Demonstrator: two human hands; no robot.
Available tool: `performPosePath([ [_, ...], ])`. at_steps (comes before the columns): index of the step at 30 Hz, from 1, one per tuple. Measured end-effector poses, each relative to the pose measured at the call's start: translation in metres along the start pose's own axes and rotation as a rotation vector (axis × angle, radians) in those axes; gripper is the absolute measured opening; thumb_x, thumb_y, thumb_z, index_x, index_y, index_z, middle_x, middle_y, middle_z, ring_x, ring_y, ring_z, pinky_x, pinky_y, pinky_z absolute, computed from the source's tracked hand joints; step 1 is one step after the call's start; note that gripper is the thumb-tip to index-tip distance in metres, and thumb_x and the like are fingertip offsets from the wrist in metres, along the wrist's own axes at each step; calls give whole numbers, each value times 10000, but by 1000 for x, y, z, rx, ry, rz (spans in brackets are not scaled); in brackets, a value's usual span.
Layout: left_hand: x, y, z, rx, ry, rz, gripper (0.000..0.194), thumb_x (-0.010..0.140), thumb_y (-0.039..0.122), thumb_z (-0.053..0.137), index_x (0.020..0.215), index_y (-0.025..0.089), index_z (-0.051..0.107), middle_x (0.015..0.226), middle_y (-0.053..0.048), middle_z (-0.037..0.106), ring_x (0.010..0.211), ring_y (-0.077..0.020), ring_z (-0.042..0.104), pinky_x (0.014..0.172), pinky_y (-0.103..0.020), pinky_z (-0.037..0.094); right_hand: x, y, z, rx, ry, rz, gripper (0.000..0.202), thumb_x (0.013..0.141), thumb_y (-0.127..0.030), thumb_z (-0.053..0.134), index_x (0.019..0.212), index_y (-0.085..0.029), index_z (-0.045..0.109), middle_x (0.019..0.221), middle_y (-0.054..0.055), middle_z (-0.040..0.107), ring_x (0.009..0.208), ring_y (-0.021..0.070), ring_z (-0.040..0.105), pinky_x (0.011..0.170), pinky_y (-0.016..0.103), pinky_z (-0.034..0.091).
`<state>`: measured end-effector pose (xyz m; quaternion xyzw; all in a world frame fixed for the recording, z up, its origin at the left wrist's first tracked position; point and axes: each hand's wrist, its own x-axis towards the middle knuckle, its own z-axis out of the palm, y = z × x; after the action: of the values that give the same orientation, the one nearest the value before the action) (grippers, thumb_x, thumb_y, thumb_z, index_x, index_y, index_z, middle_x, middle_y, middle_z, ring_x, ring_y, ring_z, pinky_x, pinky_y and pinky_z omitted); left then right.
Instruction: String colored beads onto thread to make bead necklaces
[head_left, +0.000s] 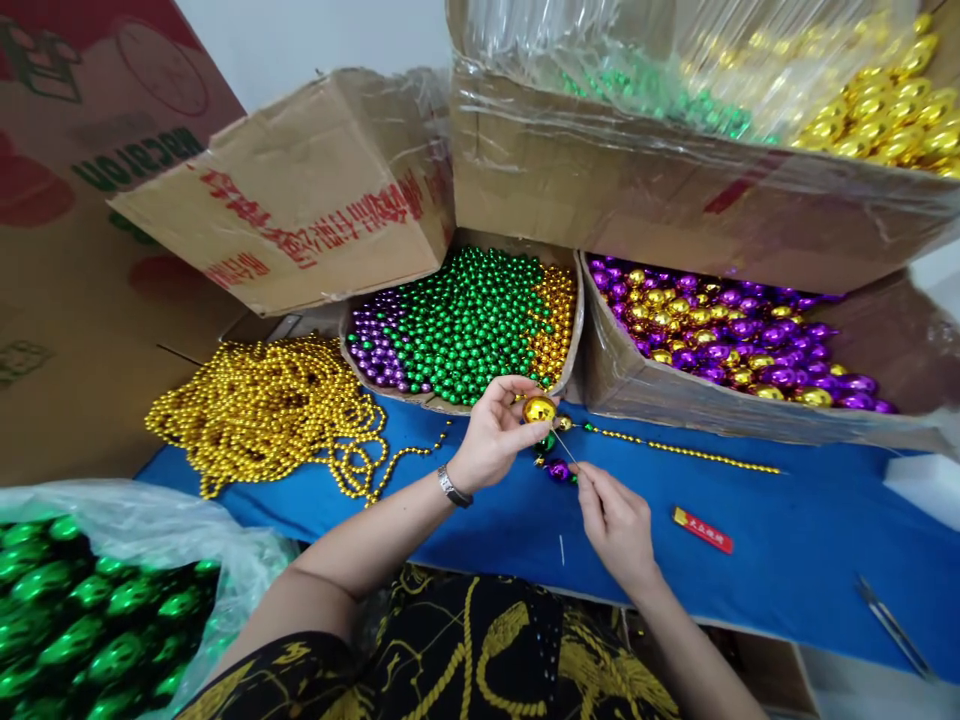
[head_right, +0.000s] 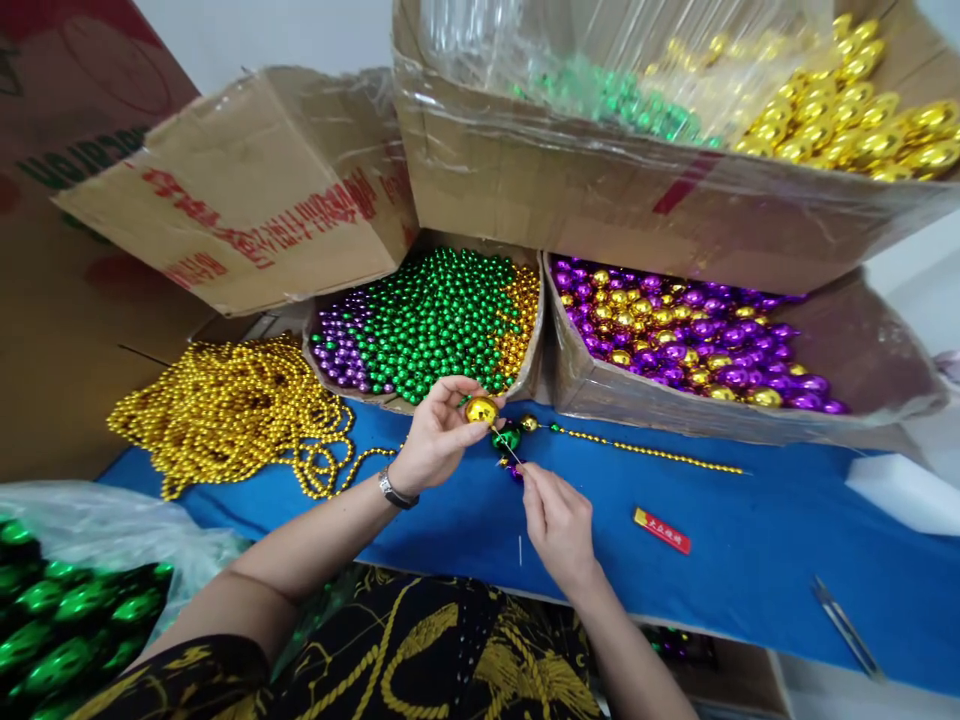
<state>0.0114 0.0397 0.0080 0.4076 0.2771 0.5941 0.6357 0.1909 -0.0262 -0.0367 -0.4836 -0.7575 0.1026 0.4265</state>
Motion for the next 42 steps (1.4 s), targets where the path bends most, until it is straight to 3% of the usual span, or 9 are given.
performPosePath([
  [6,-3,4,-3,-26,-26,18,471,655,163,852,1029,223,571,1023,-26,609,1053,-203,645,892,-348,562,1,2,4,-7,4,-30,215,956,-171,502,1073,-178,683,958,69,754,810,170,730,736,269,592],
  [12,-7,8,-3,-14,-40,21,259,757,239,788,957,202,628,1101,-57,615,1088,-222,637,920,-376,547,-2,9,7,-67,1,-57,233,961,-181,484,1079,-180,684,935,73,752,784,173,723,722,288,588],
  [18,-9,0,-3,-54,-50,-47,381,703,204,826,1020,217,616,1056,-57,648,1066,-229,653,896,-373,560,2,3,5,-54,-22,-52,233,969,-186,472,1077,-186,679,936,73,750,793,174,723,710,282,583],
  [22,-10,2,-9,16,-174,-45,424,733,223,806,1112,224,616,1121,-83,648,1112,-236,633,931,-379,547,4,3,3,-69,-7,-76,210,959,-164,490,1070,-178,668,914,70,744,768,171,716,697,277,574],
  [25,1,18,-26,239,-156,58,351,812,287,733,1139,213,631,1160,-105,655,1130,-230,614,961,-390,525,3,7,1,-84,30,-75,182,951,-155,511,1054,-178,660,917,65,743,786,172,719,711,269,574],
  [29,32,43,-62,784,94,266,156,847,260,670,993,207,690,996,-71,700,915,-179,643,834,-324,518,1,12,1,-119,47,-69,150,952,-169,523,1028,-170,652,910,71,740,786,176,720,709,261,572],
  [35,68,73,-110,1346,181,419,139,848,206,613,943,200,713,955,-69,716,879,-198,640,849,-339,479,1,15,3,-150,68,-101,155,965,-192,508,1023,-160,648,897,76,739,769,169,718,711,251,567],
  [39,65,105,-141,1533,391,361,207,899,237,532,1009,156,687,951,-75,728,828,-178,652,794,-298,488,-2,20,3,-187,88,-113,170,972,-220,508,1018,-149,655,900,79,742,769,169,719,723,250,565],
  [42,54,119,-156,1789,264,131,202,891,237,527,976,160,693,937,-68,731,827,-188,659,787,-294,493,-3,21,6,-187,63,-123,188,978,-238,503,1012,-138,658,903,84,741,775,170,720,727,246,563],
])
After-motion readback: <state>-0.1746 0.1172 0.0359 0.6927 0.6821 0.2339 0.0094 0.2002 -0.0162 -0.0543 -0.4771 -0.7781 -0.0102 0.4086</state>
